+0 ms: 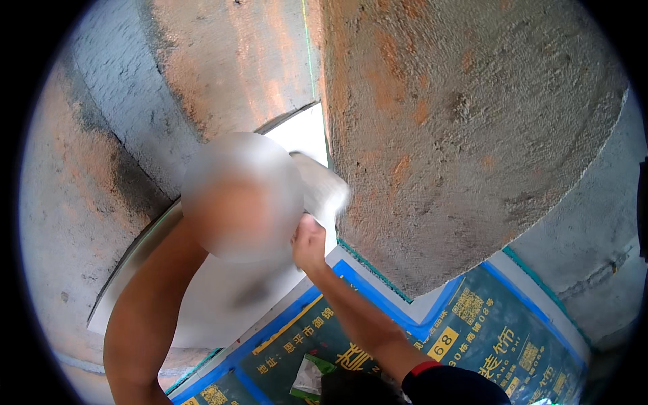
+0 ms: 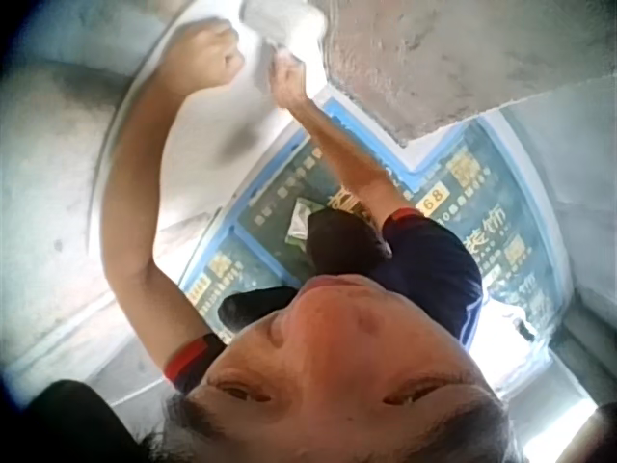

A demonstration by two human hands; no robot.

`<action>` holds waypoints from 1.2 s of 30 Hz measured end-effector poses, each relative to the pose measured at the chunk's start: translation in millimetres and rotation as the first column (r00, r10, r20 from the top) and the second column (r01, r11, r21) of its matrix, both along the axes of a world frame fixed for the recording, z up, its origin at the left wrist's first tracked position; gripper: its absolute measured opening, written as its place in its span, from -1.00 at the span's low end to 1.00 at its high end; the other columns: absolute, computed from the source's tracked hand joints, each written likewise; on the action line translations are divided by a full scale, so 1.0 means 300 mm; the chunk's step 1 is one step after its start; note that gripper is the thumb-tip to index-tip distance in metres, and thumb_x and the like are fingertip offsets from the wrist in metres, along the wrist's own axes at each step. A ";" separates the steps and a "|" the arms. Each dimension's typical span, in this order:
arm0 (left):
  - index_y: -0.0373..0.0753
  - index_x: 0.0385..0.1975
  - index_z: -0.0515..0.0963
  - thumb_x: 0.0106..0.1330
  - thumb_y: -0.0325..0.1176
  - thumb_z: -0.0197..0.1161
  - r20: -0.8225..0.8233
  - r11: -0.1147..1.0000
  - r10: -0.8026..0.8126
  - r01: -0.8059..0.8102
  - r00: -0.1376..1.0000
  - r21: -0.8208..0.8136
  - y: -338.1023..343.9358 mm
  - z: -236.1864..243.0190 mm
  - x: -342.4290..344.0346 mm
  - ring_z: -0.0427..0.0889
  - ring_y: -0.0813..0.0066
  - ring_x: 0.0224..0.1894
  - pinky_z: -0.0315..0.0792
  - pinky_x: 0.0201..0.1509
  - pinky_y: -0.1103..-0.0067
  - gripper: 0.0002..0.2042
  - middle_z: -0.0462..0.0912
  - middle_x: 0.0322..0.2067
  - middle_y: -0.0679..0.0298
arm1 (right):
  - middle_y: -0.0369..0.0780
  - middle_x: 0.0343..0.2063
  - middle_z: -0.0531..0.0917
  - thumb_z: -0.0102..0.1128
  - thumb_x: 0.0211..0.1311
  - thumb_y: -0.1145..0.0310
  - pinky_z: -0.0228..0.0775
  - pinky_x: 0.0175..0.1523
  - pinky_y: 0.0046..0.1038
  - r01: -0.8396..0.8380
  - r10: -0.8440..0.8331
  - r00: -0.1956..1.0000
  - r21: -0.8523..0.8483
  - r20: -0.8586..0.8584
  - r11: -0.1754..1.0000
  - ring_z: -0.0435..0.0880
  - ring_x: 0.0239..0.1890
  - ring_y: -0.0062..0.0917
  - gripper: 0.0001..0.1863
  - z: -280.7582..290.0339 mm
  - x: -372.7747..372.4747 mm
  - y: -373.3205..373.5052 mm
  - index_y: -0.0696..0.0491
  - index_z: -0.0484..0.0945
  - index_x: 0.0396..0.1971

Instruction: The person positions a white triangular tile against a concrete wall, applies adhesive from a small packet, and then uses a rubber mallet to tap the tile into place.

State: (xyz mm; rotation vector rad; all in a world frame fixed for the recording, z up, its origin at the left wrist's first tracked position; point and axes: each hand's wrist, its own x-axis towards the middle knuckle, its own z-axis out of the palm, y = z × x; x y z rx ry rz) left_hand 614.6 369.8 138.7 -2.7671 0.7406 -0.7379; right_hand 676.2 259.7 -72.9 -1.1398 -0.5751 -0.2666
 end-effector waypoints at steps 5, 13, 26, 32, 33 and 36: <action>-0.20 -0.75 0.37 -0.22 -0.48 0.24 -0.003 1.000 0.008 -0.008 1.000 -0.008 0.027 -0.035 -0.007 0.47 0.18 -0.63 0.41 -0.56 0.36 -0.86 0.38 -0.67 0.21 | -0.32 -0.76 0.31 -0.18 0.53 -0.05 0.07 -0.63 -0.49 -0.340 0.466 0.876 0.530 -0.121 0.777 0.26 -0.73 -0.64 -0.48 -0.018 -0.010 0.008 0.00 0.31 -0.58; -0.20 -0.58 0.55 -0.05 -0.27 0.32 0.075 0.992 0.113 -0.117 0.991 0.050 -0.002 -0.037 -0.038 0.59 0.27 -0.47 0.51 -0.40 0.41 -0.84 0.53 -0.54 0.23 | -0.32 -0.73 0.36 -0.12 0.57 0.17 0.15 -0.50 -0.37 -0.256 0.252 0.966 -0.103 -0.050 0.961 0.32 -0.61 -0.61 -0.48 -0.083 0.037 0.055 0.15 0.36 -0.64; -0.22 -0.14 0.47 0.13 -0.28 0.24 0.635 0.907 0.316 -0.421 0.705 0.017 0.051 0.022 -0.317 0.48 -0.01 0.18 0.11 0.41 0.00 -0.69 0.51 0.04 0.06 | -0.34 -0.68 0.42 -0.06 0.56 0.16 0.12 -0.56 -0.60 -0.521 0.531 0.839 0.100 -0.124 0.847 0.33 -0.66 -0.71 -0.57 0.001 -0.125 -0.075 0.10 0.43 -0.53; -0.30 -0.13 0.47 0.20 -0.27 0.17 0.628 0.918 0.315 -0.396 0.712 -0.010 0.057 0.025 -0.316 0.48 -0.07 0.21 0.16 0.40 -0.03 -0.70 0.51 0.08 0.00 | -0.04 -0.19 0.59 0.10 0.36 0.30 0.32 0.00 -0.22 -0.033 0.089 0.943 -0.176 0.320 0.984 0.55 -0.16 -0.15 -0.68 -0.035 -0.194 0.054 0.17 0.46 0.00; -0.30 -0.13 0.47 0.20 -0.27 0.17 0.625 0.930 0.282 -0.367 0.727 0.007 0.060 0.027 -0.317 0.48 -0.07 0.21 0.16 0.40 -0.04 -0.69 0.50 0.08 0.00 | 0.02 -0.10 0.62 0.13 0.32 0.35 0.36 0.12 -0.15 0.169 -0.014 0.869 -0.271 0.494 0.948 0.58 -0.06 -0.05 -0.61 -0.050 -0.187 0.063 0.18 0.46 0.10; -0.30 -0.11 0.46 0.20 -0.27 0.17 0.602 0.934 0.286 -0.356 0.745 -0.003 0.061 0.031 -0.320 0.47 -0.09 0.22 0.16 0.39 -0.05 -0.68 0.50 0.08 -0.01 | 0.05 -0.04 0.65 0.13 0.29 0.45 0.38 0.25 -0.14 0.120 0.011 0.869 -0.232 0.495 0.965 0.63 0.04 -0.03 -0.56 -0.081 -0.187 0.107 0.21 0.49 0.16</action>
